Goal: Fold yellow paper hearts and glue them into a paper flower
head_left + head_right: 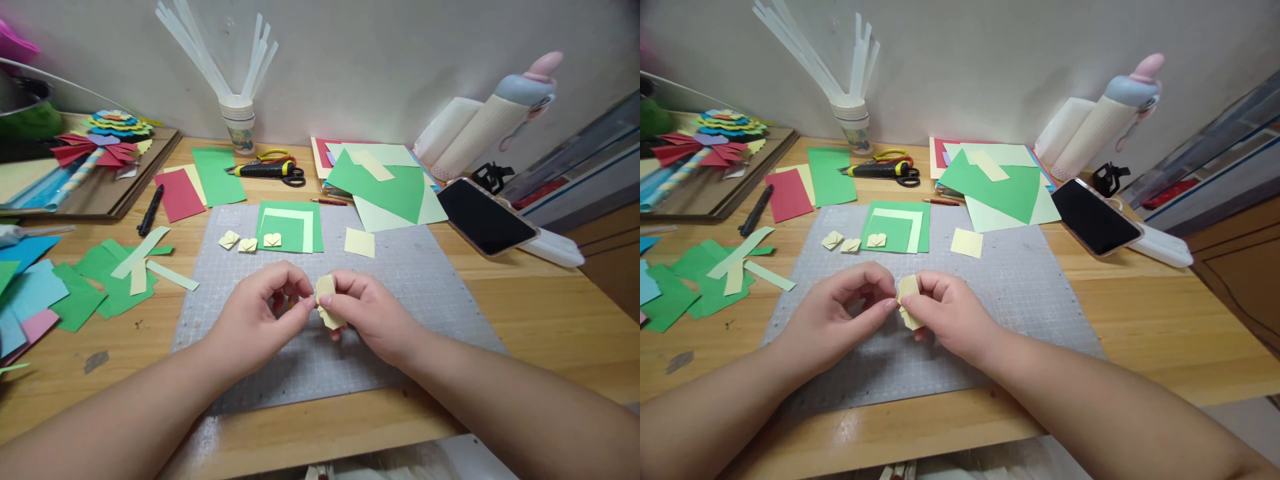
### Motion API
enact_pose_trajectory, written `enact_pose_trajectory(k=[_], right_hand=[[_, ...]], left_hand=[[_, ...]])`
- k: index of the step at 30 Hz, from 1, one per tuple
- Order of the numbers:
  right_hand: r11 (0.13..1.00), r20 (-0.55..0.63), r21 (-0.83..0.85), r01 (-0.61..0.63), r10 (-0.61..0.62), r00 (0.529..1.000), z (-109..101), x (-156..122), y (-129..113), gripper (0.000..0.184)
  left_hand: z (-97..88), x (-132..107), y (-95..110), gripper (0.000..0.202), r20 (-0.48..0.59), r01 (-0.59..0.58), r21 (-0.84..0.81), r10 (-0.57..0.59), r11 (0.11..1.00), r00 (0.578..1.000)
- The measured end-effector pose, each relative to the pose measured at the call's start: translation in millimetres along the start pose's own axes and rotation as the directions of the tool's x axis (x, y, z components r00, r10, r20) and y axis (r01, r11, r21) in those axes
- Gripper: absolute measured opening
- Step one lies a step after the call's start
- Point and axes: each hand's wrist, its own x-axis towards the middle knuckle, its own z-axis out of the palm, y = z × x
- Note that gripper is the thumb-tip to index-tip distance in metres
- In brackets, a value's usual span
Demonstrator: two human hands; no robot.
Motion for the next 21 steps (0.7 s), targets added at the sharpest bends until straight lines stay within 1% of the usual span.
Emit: enact_pose_trajectory(k=[2,5,8,16,19,21], right_hand=[[1.000,0.009,0.008,-0.015,0.015,1.000,-0.2,-0.3,0.4,0.017],[0.999,0.020,0.027,-0.032,0.032,0.999,-0.4,-0.3,0.6,0.016],[0.999,0.024,0.034,-0.033,0.033,0.999,-0.1,0.2,0.5,0.015],[0.999,0.043,0.041,-0.013,0.011,0.999,-0.3,0.1,1.6,0.016],[0.999,0.058,0.040,-0.001,-0.001,0.998,-0.1,-0.4,1.3,0.016],[1.000,0.060,0.023,0.009,-0.010,0.998,0.3,-0.9,0.8,0.017]], left_hand=[[-0.1,0.0,0.8,0.004,0.004,-0.040,0.026,0.040,0.999,0.999],[-1.1,0.3,2.8,0.009,0.010,-0.104,0.071,0.103,0.992,0.995],[-1.9,0.3,3.9,0.010,0.013,-0.126,0.076,0.125,0.989,0.992],[-0.5,-0.3,1.1,0.010,0.035,-0.124,0.043,0.122,0.991,0.992],[-0.9,-0.6,2.7,0.009,0.056,-0.099,0.022,0.098,0.995,0.994],[-1.1,-0.3,3.7,0.008,0.060,-0.058,-0.006,0.058,0.998,0.996]])
